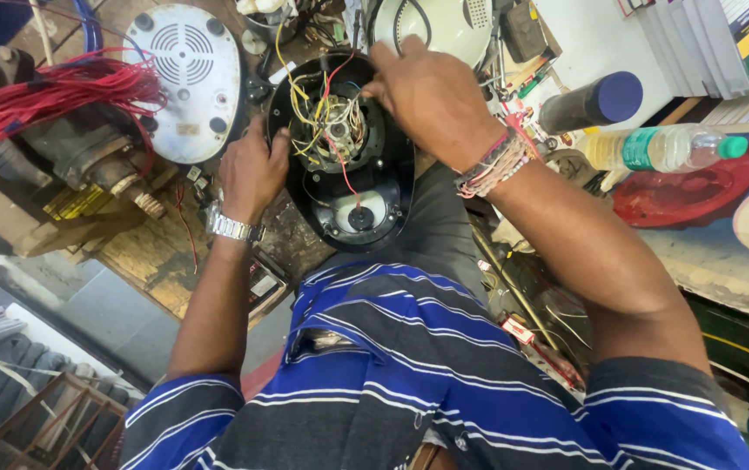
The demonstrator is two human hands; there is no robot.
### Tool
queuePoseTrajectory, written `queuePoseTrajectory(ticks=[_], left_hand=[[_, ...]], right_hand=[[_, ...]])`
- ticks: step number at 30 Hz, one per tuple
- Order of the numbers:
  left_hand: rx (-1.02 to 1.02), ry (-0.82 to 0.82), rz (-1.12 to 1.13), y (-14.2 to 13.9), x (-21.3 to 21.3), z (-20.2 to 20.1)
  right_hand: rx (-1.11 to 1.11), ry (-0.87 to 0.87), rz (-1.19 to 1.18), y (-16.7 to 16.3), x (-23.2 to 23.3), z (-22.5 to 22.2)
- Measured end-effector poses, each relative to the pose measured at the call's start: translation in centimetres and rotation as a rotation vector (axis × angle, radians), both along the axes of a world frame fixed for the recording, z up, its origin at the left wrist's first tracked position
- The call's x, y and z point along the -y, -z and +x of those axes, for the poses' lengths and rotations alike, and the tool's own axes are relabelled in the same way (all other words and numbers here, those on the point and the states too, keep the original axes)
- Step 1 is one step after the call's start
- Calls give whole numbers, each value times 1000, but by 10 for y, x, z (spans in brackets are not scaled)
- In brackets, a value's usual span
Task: The person works on the internal wiring of a disassembled ceiling fan motor. They use a screwdriver to adjust components and manipulate multiple colored wires inside the motor housing on a cluttered workbench.
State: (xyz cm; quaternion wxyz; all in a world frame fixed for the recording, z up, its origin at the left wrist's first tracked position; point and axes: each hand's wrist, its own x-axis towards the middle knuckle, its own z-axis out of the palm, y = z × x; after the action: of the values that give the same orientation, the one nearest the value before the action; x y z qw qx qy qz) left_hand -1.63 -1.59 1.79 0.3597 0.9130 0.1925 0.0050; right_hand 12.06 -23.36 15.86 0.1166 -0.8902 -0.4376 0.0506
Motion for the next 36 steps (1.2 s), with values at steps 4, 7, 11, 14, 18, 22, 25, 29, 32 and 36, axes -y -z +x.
queuePoseTrajectory(ticks=[4,7,11,14,18,22,25,29,32,36], left_hand=[[-110,-66,-163,8,-6,-16],[74,-123,-234,23,-13,-34],[-122,-300,-467,41,-1,-60],[-266,-210,-530,51,15,-84],[-415,48,-456,66,45,-110],[-376,186,-364,85,64,-137],[-296,221,-208,94,76,-173],[-568,373,40,98,93,-217],[-543,328,39,100,103,-227],[-444,378,63,102,105,-220]], right_hand=[[152,-231,-10,-1,17,-4],[67,-94,163,-23,49,-14],[-106,344,599,-68,104,-50],[-218,665,763,-85,139,-73],[-94,731,486,-52,177,-80],[-100,844,527,58,182,-73],[-434,1015,917,134,170,-71],[-1006,1136,1195,194,127,-54],[-1395,1043,1436,206,101,-35],[-1504,904,1289,211,100,-30]])
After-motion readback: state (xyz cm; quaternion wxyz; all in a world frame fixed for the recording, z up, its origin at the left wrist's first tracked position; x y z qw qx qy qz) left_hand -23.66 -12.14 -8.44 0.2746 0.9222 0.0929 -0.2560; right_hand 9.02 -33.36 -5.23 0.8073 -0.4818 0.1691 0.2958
